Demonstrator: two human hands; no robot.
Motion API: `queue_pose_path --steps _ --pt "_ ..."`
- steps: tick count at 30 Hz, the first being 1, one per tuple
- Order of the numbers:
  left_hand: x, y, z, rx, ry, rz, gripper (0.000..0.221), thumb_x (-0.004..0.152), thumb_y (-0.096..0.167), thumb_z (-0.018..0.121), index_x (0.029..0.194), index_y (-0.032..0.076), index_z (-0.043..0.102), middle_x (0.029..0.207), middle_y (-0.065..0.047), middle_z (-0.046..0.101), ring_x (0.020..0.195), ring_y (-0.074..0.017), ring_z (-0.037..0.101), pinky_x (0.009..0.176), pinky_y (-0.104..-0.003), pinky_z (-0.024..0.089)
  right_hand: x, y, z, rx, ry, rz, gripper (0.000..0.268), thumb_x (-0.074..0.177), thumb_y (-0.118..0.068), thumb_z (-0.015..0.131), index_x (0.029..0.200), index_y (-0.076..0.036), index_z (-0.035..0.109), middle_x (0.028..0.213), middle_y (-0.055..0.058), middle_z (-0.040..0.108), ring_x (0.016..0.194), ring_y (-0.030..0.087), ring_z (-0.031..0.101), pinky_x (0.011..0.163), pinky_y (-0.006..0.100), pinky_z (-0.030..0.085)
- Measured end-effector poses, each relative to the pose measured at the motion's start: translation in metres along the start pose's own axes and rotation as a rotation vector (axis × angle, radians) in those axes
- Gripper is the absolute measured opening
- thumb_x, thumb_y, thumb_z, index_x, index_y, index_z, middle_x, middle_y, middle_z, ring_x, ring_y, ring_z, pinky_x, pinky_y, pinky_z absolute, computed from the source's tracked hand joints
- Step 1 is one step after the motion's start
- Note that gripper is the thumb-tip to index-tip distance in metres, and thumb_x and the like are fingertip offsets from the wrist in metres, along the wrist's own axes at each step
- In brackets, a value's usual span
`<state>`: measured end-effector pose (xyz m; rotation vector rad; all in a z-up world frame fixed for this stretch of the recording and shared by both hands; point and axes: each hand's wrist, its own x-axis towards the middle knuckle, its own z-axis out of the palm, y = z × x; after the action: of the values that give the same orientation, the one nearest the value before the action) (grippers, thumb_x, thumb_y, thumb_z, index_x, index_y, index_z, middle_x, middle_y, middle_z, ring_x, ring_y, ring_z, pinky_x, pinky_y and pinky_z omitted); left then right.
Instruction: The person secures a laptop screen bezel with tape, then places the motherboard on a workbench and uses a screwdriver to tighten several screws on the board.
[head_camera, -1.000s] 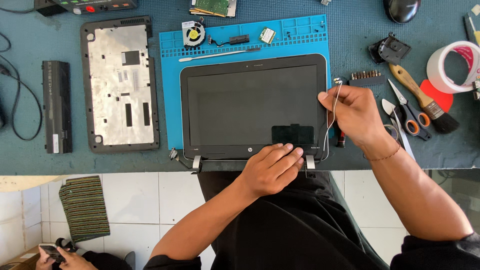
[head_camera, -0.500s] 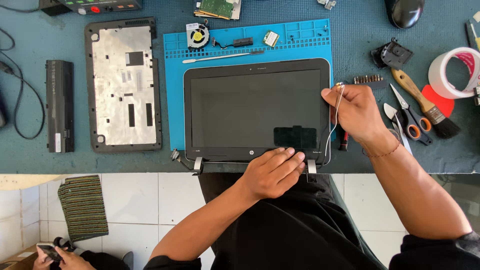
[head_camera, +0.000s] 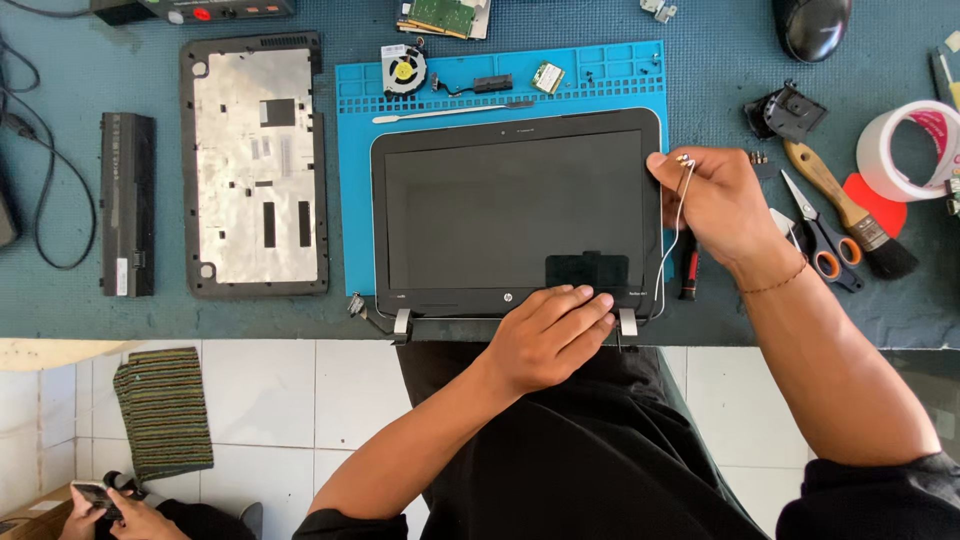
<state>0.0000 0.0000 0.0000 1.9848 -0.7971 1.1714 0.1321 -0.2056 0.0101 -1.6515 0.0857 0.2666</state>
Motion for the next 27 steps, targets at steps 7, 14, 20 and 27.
queue_pose_path --steps 7,14,20,27 --pt "-0.002 -0.011 -0.006 -0.016 -0.111 -0.101 0.012 0.101 0.010 0.069 0.092 0.008 0.075 0.096 -0.009 0.074 0.082 -0.0268 0.070 0.070 -0.038 0.058 0.013 0.008 -0.014 0.106 -0.104 -0.047 0.017 0.106 0.000 0.069 0.090 0.003 0.066 0.070 0.005 0.058 0.060 0.010 0.059 0.056 0.022 0.054" --pt "0.100 -0.059 0.006 0.115 -0.599 -0.364 0.033 0.099 0.025 0.072 0.129 0.014 0.064 0.131 -0.007 0.058 0.118 -0.0358 0.056 0.089 -0.051 0.048 0.006 0.008 -0.029 0.320 -0.282 0.057 0.011 0.100 -0.001 0.066 0.112 -0.003 0.068 0.095 0.003 0.065 0.083 0.014 0.067 0.076 0.027 0.061" --pt "0.173 -0.130 0.056 -0.201 -1.136 -0.527 0.075 0.080 0.048 0.087 0.143 0.021 0.055 0.142 -0.007 0.058 0.124 -0.0324 0.056 0.094 -0.049 0.044 -0.022 -0.008 -0.025 0.142 -0.181 -0.058 0.021 0.095 -0.002 0.071 0.116 0.000 0.068 0.089 0.004 0.065 0.074 0.012 0.062 0.071 0.025 0.054" --pt "0.210 -0.139 0.075 -0.227 -1.468 -0.565 0.047 0.068 0.040 0.098 0.103 0.023 0.072 0.082 0.006 0.063 0.071 -0.0141 0.054 0.059 -0.034 0.040 -0.036 -0.015 -0.019 -0.041 -0.071 -0.013 0.029 0.094 -0.005 0.075 0.121 0.000 0.065 0.087 0.007 0.069 0.073 0.014 0.063 0.068 0.031 0.057"
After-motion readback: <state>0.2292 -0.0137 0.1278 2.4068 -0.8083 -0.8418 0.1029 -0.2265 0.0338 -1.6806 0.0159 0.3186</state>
